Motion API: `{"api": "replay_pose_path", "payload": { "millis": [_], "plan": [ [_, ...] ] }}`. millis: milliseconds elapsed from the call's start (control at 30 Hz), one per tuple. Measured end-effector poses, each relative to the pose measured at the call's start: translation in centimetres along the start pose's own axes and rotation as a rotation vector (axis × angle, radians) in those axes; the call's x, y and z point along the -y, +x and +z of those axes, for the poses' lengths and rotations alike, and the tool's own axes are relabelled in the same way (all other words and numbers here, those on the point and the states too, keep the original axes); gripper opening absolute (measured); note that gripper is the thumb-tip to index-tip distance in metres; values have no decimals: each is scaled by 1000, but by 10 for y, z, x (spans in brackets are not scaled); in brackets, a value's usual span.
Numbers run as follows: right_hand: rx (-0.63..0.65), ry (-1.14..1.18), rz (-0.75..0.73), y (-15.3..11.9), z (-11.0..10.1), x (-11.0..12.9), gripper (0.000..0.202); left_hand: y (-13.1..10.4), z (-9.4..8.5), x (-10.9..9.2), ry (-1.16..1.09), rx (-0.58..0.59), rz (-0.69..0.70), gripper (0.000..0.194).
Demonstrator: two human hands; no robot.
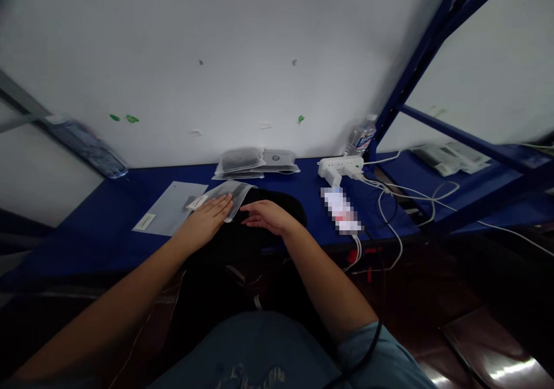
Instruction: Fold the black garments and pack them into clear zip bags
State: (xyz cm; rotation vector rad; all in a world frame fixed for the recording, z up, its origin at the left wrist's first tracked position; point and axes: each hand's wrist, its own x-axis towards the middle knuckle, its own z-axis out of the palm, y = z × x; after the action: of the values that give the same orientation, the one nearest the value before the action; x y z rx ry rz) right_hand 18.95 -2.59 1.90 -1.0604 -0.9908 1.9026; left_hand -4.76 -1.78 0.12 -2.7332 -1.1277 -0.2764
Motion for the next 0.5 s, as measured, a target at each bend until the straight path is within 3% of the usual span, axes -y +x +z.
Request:
{"api": "replay_pose_path", "payload": {
  "millis": [167,333,500],
  "plan": [
    [-1,194,-114,7,7,-8,27,2,0,-6,-32,-66,-13,53],
    [99,37,-92,12,16,-14,41,3,3,-9,-46,-49,-4,52],
    [136,60,-123,10,13,-8,48,1,2,-12,-62,-58,32,50]
  ]
}}
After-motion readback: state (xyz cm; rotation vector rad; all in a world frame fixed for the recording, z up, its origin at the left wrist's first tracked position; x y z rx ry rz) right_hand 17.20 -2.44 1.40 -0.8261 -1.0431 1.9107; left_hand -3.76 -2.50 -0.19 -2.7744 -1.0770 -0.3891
